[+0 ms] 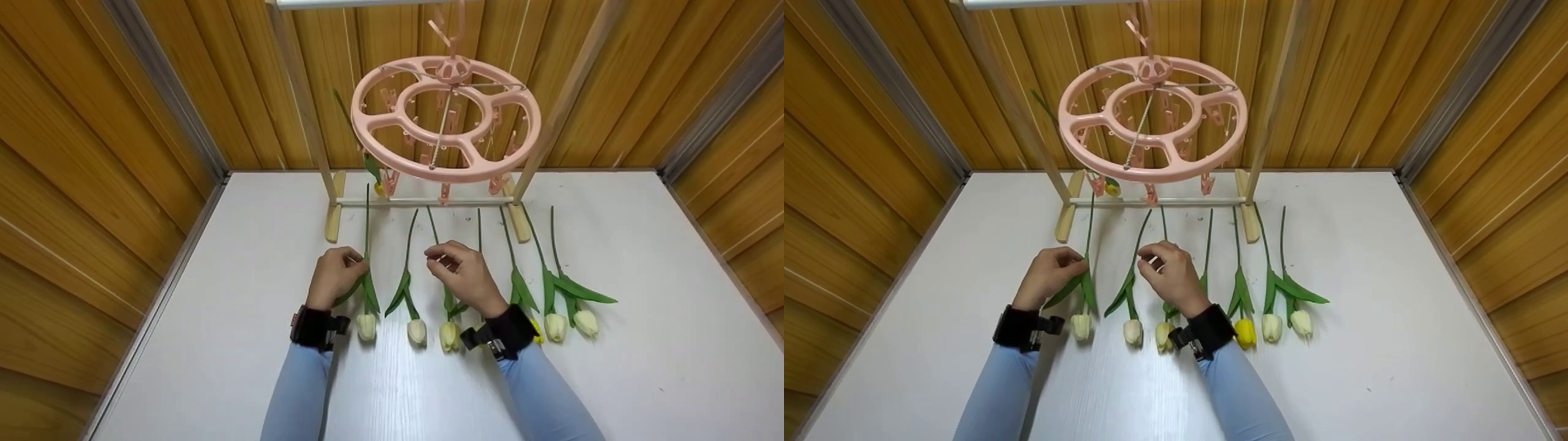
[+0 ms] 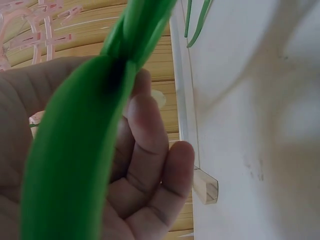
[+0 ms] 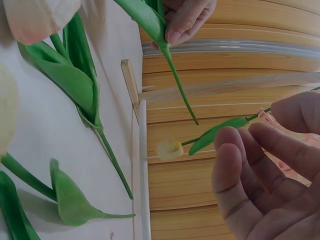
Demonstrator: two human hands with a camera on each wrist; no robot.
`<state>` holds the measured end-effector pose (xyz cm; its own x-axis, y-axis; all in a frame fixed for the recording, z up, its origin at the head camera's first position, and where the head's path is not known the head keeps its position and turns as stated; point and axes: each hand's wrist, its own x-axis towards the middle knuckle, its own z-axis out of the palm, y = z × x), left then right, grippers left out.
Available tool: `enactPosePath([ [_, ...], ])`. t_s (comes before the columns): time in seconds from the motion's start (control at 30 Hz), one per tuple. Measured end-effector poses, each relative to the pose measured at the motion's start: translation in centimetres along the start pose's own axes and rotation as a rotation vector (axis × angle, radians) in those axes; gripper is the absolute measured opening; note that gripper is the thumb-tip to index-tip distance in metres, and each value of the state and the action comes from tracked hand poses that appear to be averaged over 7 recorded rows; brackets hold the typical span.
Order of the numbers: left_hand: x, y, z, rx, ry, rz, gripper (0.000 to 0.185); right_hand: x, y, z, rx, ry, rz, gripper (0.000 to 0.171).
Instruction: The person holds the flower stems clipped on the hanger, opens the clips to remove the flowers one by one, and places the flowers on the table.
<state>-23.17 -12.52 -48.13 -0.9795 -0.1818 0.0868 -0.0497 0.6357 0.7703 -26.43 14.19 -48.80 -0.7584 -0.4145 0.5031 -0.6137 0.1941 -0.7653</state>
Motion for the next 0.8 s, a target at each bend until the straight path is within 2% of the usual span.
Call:
enactPosePath([
  [0.33, 0.2, -0.6, 0.7, 0.028, -0.021, -0.004, 0.012, 0.1, 0.4, 1.1, -0.034, -0.027, 0.001, 0.016],
  [0.8, 0.3, -1.0, 1.4, 0.056, -0.02, -0.015, 0.012, 0.2, 1.0, 1.9, -0.026, -0.072, 0.013, 0.016],
])
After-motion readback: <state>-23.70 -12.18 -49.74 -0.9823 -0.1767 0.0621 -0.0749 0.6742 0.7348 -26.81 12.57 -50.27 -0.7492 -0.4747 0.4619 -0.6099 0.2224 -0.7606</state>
